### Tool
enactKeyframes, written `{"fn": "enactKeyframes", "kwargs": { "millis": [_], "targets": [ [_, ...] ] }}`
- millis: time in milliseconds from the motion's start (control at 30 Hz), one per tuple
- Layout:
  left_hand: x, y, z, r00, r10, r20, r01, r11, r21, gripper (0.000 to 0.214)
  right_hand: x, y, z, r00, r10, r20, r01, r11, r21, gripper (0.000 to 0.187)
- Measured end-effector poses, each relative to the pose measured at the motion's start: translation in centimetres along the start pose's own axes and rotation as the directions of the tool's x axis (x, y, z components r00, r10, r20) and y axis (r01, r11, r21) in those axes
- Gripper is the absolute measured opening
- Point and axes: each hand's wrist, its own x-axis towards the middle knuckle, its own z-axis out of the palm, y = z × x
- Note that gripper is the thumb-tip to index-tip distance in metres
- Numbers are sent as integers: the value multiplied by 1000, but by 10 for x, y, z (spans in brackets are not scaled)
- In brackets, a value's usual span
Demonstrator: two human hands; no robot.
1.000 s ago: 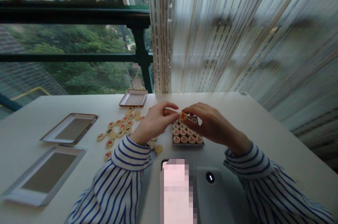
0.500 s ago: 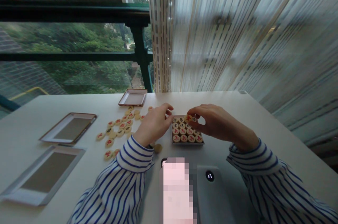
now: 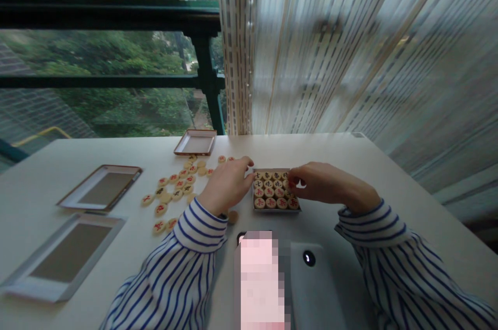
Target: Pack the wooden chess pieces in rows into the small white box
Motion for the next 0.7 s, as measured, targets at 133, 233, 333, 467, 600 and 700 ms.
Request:
{"fn": "enactKeyframes", "kwargs": {
  "millis": [133, 233, 333, 467, 600, 700],
  "targets": [
    [1, -1, 1, 1000, 0, 3, 0, 1000, 1, 30, 2, 4, 4, 1000, -2, 15, 2, 1000, 2, 14],
    [1, -2, 1, 1000, -5, 14, 5, 1000, 9, 30, 4, 6, 7, 1000, -8, 21, 8, 1000, 8, 16],
    [2, -2, 1, 1000, 4, 19, -4, 1000, 13, 31, 5, 8, 10, 1000, -13, 20, 13, 1000, 4, 17],
    [1, -1, 0, 1000, 2, 14, -3, 1000, 27, 30, 6, 9, 14, 1000, -22, 18, 22, 1000, -5, 19],
    [1, -1, 0, 1000, 10, 23, -11, 998, 54, 30, 8, 9, 15, 999, -16, 49, 16, 1000, 8, 17],
    [1, 0, 0, 1000, 11, 21, -12, 997, 70, 29, 9, 8, 14, 996, 9, 85, -10, 1000, 5, 18]
  ]
}}
